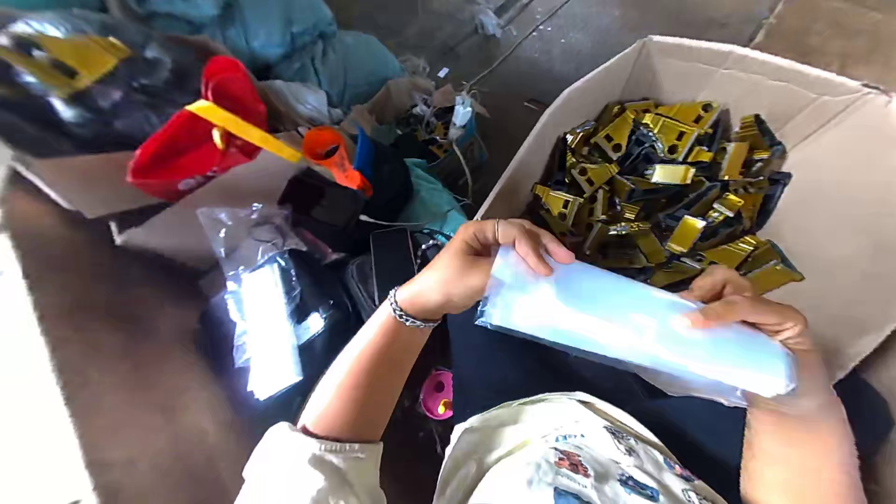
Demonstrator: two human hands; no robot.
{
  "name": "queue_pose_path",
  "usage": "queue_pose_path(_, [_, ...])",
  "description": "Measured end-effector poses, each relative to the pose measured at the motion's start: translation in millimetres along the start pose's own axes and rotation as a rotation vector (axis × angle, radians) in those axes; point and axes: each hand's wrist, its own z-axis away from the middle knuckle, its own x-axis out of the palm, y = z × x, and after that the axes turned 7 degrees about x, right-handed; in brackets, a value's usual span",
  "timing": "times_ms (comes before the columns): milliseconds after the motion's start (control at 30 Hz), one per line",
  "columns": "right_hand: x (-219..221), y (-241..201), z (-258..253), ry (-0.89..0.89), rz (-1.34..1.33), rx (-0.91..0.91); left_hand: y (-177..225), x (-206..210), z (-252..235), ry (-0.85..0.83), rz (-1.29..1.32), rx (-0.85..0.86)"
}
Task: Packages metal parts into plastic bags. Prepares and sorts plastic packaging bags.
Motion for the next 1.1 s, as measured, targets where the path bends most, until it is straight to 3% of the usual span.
queue_pose_path(67, [5.8, 7.9, -5.9, -0.074, -0.175, 0.034, 3.2, -4.4, 4.6, 0.047, 0.067, -0.022])
queue_pose_path(133, [14.9, 17.4, -4.4, -0.065, -0.327, 0.113, 0.5, -6.1, 14.9, 0.073, 0.079, -0.16])
queue_pose_path(200, [20.1, 24.1, 3.2, -0.087, -0.376, 0.127, -6.1, -6.0, 30.0, 0.01, 0.05, -0.312])
queue_pose_path(267, [24.6, 22.0, 16.3, -0.098, -0.363, 0.183, -18.4, 2.3, 46.6, 0.015, 0.202, -0.379])
queue_pose_path(333, [37.0, 1.3, 35.6, 0.068, -0.356, 0.424, -11.9, 29.5, 55.0, 0.199, 0.287, -0.5])
queue_pose_path(367, [48.2, -14.5, 41.5, 0.253, -0.348, 0.595, -6.9, 39.0, 56.0, 0.231, 0.277, -0.552])
queue_pose_path(433, [51.4, -23.1, 49.2, 0.349, -0.33, 0.716, -11.5, 43.9, 59.7, 0.209, 0.308, -0.517])
queue_pose_path(567, [21.4, 8.6, 61.0, 0.013, -0.284, 0.33, -47.2, 34.1, 58.1, -0.035, 0.408, -0.218])
queue_pose_path(667, [10.8, 5.8, 58.0, 0.069, -0.255, 0.228, -45.7, 24.2, 43.1, -0.004, 0.205, -0.165])
queue_pose_path(767, [-7.4, -0.8, 53.5, 0.195, -0.111, 0.18, -28.0, 8.8, 32.5, 0.229, -0.202, -0.197])
queue_pose_path(833, [-18.2, 0.8, 48.4, 0.271, -0.051, 0.176, -20.1, 10.5, 23.7, 0.257, -0.46, -0.124])
queue_pose_path(967, [-24.4, 12.7, 33.1, 0.311, 0.0, 0.134, -29.6, 80.4, -9.4, -0.069, -0.876, 0.153])
queue_pose_path(1033, [-18.7, 12.7, 23.9, 0.333, -0.049, 0.168, -55.8, 114.1, -25.9, -0.212, -1.154, 0.257])
queue_pose_path(1100, [-6.0, 10.6, 18.0, 0.422, -0.179, 0.267, -88.8, 126.8, -40.4, -0.248, -1.341, 0.372])
